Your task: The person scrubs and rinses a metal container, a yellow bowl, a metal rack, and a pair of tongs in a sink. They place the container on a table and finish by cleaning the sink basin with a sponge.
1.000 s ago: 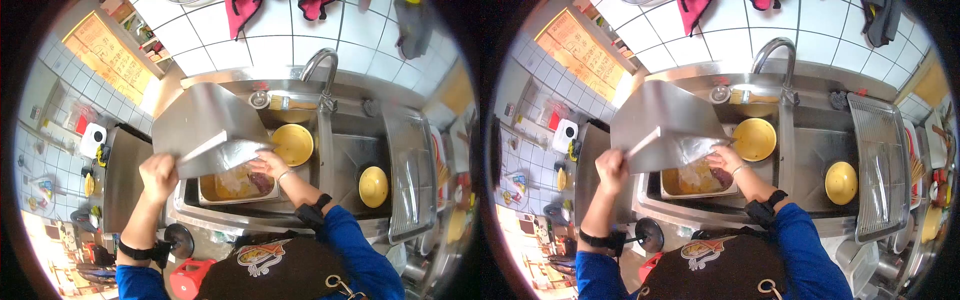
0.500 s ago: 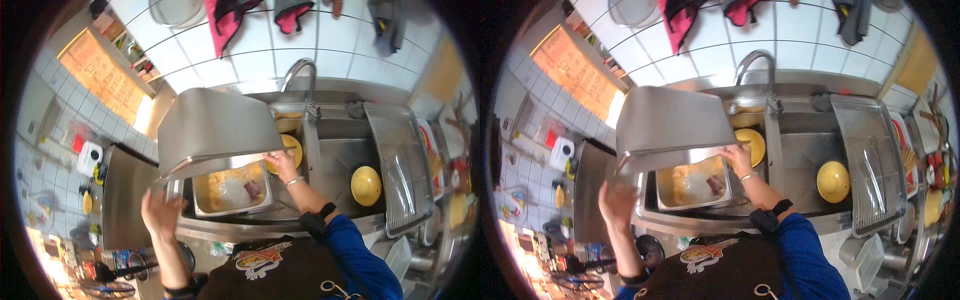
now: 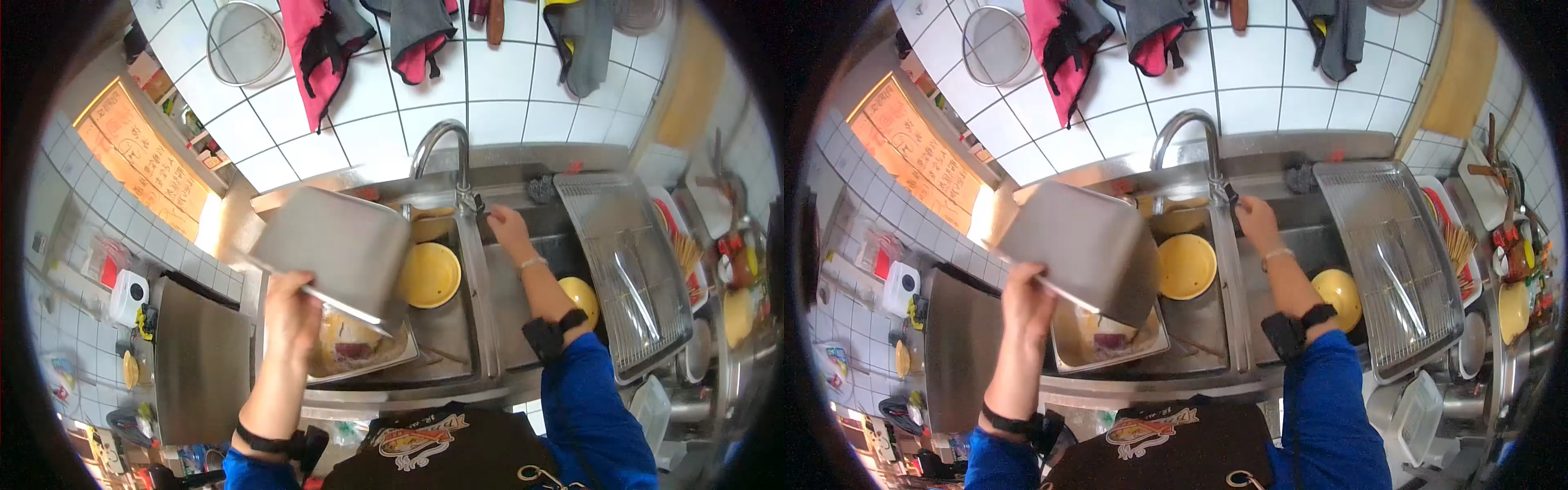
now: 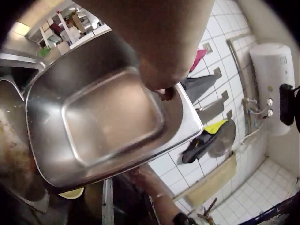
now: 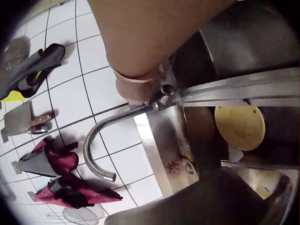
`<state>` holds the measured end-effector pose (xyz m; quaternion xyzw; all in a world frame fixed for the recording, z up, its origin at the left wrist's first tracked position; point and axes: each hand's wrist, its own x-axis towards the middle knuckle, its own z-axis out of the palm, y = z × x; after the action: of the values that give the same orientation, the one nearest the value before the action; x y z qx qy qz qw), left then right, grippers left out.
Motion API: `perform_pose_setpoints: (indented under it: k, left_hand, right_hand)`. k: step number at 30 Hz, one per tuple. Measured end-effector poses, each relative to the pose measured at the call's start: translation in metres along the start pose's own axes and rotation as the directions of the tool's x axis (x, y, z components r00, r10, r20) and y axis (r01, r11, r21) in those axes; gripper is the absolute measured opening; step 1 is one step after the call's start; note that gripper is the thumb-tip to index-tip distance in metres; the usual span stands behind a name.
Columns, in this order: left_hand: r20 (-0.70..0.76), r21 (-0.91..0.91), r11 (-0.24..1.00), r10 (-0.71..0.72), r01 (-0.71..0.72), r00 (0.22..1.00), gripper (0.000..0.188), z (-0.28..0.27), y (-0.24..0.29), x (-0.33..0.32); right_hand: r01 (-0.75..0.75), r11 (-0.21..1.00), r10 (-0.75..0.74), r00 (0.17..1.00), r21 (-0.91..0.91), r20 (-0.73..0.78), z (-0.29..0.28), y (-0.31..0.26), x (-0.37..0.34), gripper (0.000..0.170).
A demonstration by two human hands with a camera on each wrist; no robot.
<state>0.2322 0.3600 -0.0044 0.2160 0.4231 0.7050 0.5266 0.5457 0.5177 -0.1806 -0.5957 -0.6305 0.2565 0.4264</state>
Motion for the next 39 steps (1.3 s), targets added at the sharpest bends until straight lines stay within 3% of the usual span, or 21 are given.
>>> perform_pose_setpoints:
  k: [2, 4, 5, 6, 7, 8, 10, 11, 17, 20, 22, 23, 25, 26, 28, 30, 32, 34, 36, 38, 39]
  left_hand:
    - [0.055, 0.088, 0.995, 0.036, -0.041, 0.998, 0.018, 0.026, -0.017, 0.007]
    - [0.139, 0.224, 0.975, -0.020, -0.012, 0.990, 0.022, 0.039, -0.031, 0.018]
    - [0.037, 0.196, 0.980, 0.018, -0.025, 0.999, 0.023, 0.058, -0.040, 0.017]
    - [0.043, 0.237, 0.971, 0.007, -0.017, 0.999, 0.023, 0.059, -0.050, 0.027]
    - [0.068, 0.228, 0.974, 0.002, -0.018, 0.998, 0.023, 0.061, -0.059, 0.034]
    - [0.091, 0.221, 0.975, -0.006, -0.014, 0.996, 0.024, 0.064, -0.066, 0.037]
    - [0.090, 0.198, 0.980, -0.020, 0.002, 0.996, 0.024, 0.072, -0.078, 0.045]
    - [0.094, 0.170, 0.985, -0.035, 0.019, 0.995, 0.024, 0.075, -0.083, 0.050]
    - [0.117, 0.233, 0.969, -0.113, 0.084, 0.987, 0.023, 0.090, -0.099, 0.064]
    - [0.098, 0.264, 0.956, -0.157, 0.127, 0.983, 0.023, 0.102, -0.103, 0.064]
    - [0.134, 0.263, 0.954, -0.181, 0.141, 0.974, 0.023, 0.101, -0.107, 0.069]
    - [0.162, 0.262, 0.952, -0.204, 0.158, 0.965, 0.023, 0.099, -0.108, 0.070]
    - [0.178, 0.232, 0.956, -0.224, 0.180, 0.958, 0.023, 0.103, -0.107, 0.069]
    - [0.203, 0.197, 0.960, -0.240, 0.200, 0.949, 0.024, 0.104, -0.107, 0.068]
    - [0.218, 0.217, 0.954, -0.255, 0.208, 0.942, 0.023, 0.102, -0.109, 0.070]
    - [0.238, 0.237, 0.948, -0.270, 0.213, 0.933, 0.022, 0.098, -0.105, 0.070]
    - [0.251, 0.379, 0.874, -0.412, 0.303, 0.876, 0.022, 0.091, -0.096, 0.071]
    - [0.284, 0.442, 0.848, -0.441, 0.292, 0.851, 0.022, 0.087, -0.089, 0.068]
    - [0.310, 0.502, 0.817, -0.476, 0.283, 0.823, 0.023, 0.080, -0.086, 0.067]
    - [0.279, 0.499, 0.809, -0.489, 0.310, 0.827, 0.026, 0.079, -0.080, 0.069]
    - [0.234, 0.467, 0.818, -0.481, 0.336, 0.845, 0.028, 0.082, -0.075, 0.065]
  right_hand:
    - [0.165, 0.956, -0.202, 0.969, -0.241, -0.141, 0.006, 0.010, 0.036, 0.029]
    - [0.208, 0.957, -0.236, 0.963, -0.200, -0.130, 0.012, 0.002, 0.057, 0.028]
    - [0.224, 0.933, -0.228, 0.973, -0.282, 0.019, 0.018, 0.004, 0.067, 0.026]
    - [0.248, 0.900, -0.199, 0.966, -0.359, 0.167, 0.020, -0.004, 0.071, 0.024]
    - [0.123, 0.921, -0.058, 0.982, -0.369, 0.181, 0.022, -0.010, 0.071, 0.021]
    - [0.123, 0.924, -0.059, 0.981, -0.363, 0.184, 0.022, -0.011, 0.070, 0.021]
    - [0.271, 0.870, -0.239, 0.962, -0.412, 0.129, 0.021, -0.009, 0.063, 0.020]
    - [0.266, 0.873, -0.231, 0.964, -0.410, 0.132, 0.019, -0.008, 0.058, 0.020]
    - [0.189, 0.943, -0.154, 0.978, -0.273, 0.143, 0.011, -0.007, 0.038, 0.021]
    - [0.134, 0.987, -0.128, 0.989, -0.090, 0.075, 0.011, -0.006, 0.033, 0.023]
    - [0.103, 0.972, -0.105, 0.994, 0.210, 0.000, -0.006, -0.037, 0.017, 0.026]
    - [0.099, 0.972, -0.103, 0.995, 0.212, 0.003, -0.012, -0.049, 0.009, 0.026]
    - [0.294, 0.875, -0.331, 0.943, 0.385, 0.031, -0.022, -0.073, -0.009, 0.027]
    - [0.292, 0.874, -0.328, 0.944, 0.388, 0.028, -0.028, -0.087, -0.016, 0.027]
    - [0.631, 0.737, -0.676, 0.677, 0.241, 0.291, -0.035, -0.111, -0.025, 0.029]
    - [0.653, 0.719, -0.694, 0.655, 0.238, 0.298, -0.029, -0.117, -0.024, 0.032]
    - [0.678, 0.696, -0.715, 0.628, 0.236, 0.307, -0.024, -0.118, -0.017, 0.034]
    - [0.754, 0.657, -0.683, 0.610, -0.027, 0.402, -0.020, -0.114, -0.001, 0.040]
    - [0.670, 0.740, -0.606, 0.623, 0.063, 0.494, -0.019, -0.116, 0.012, 0.044]
    - [0.589, 0.786, -0.442, 0.747, -0.187, 0.497, -0.016, -0.121, 0.012, 0.042]
    - [0.628, 0.762, -0.494, 0.719, -0.154, 0.488, -0.013, -0.122, 0.008, 0.042]
